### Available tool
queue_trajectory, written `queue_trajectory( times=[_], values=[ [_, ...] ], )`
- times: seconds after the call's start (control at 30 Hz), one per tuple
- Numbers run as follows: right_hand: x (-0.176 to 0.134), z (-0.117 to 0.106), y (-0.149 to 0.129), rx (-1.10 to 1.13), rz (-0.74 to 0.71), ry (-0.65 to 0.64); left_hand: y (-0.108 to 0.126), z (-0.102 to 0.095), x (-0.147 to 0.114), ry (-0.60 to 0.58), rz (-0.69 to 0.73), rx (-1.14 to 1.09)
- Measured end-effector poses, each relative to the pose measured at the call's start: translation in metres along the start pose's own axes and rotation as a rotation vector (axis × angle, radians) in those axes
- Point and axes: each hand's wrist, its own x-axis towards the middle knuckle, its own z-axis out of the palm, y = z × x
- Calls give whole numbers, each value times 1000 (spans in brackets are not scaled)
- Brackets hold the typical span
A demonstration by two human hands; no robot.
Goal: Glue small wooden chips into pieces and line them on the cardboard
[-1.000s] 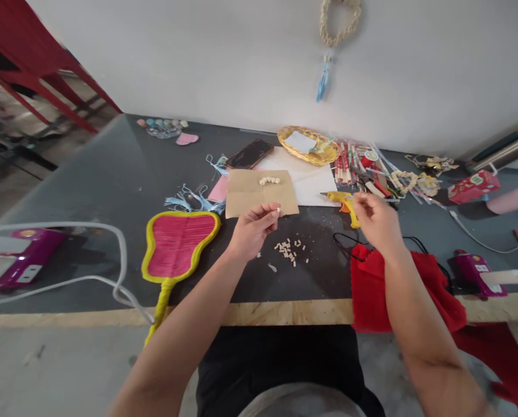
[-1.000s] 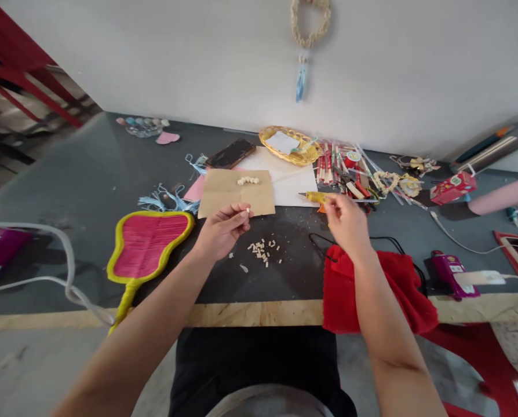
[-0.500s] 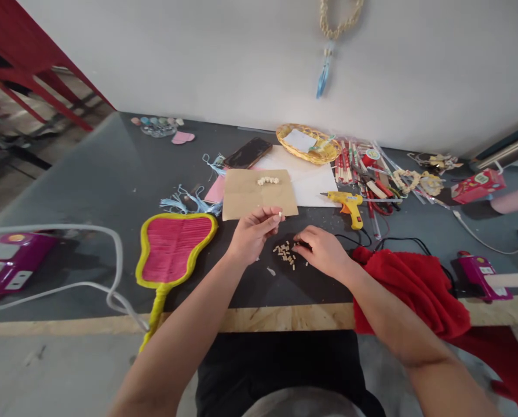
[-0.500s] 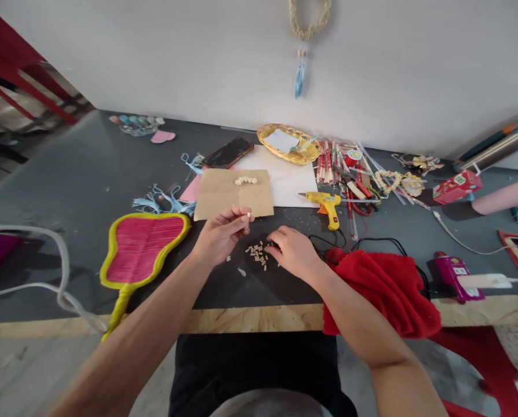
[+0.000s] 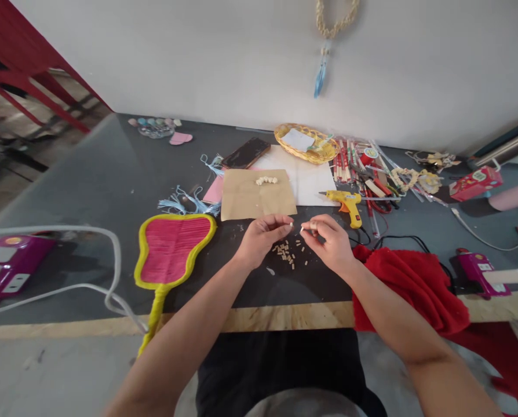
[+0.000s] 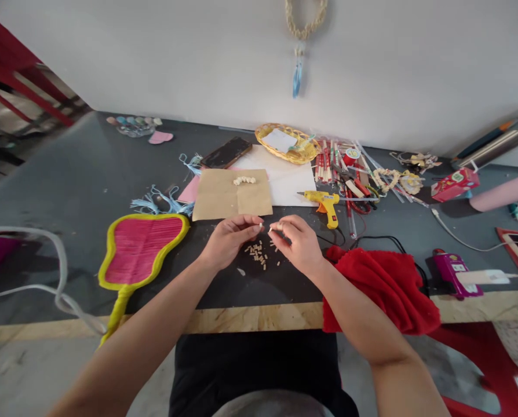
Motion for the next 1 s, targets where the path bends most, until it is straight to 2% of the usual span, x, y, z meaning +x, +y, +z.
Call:
queue_trajectory(
  times=[0.13, 0.33, 0.53, 0.7, 1.0],
  values=[
    [1, 1, -3, -19, -63, 23, -2, 4, -2, -51, -11, 29],
    [0, 3, -2, -73, -117, 31, -3, 4, -2, -38, -13, 26],
    [0, 4, -2, -62, -83, 4, -4, 4, -2, -44, -13, 15],
    [0, 4, -2, -61, -115, 14, -6, 2, -2, -73, -2, -5],
    [1, 6, 0, -127, -276, 111, -5, 2, -2, -71, -6, -6]
  ],
)
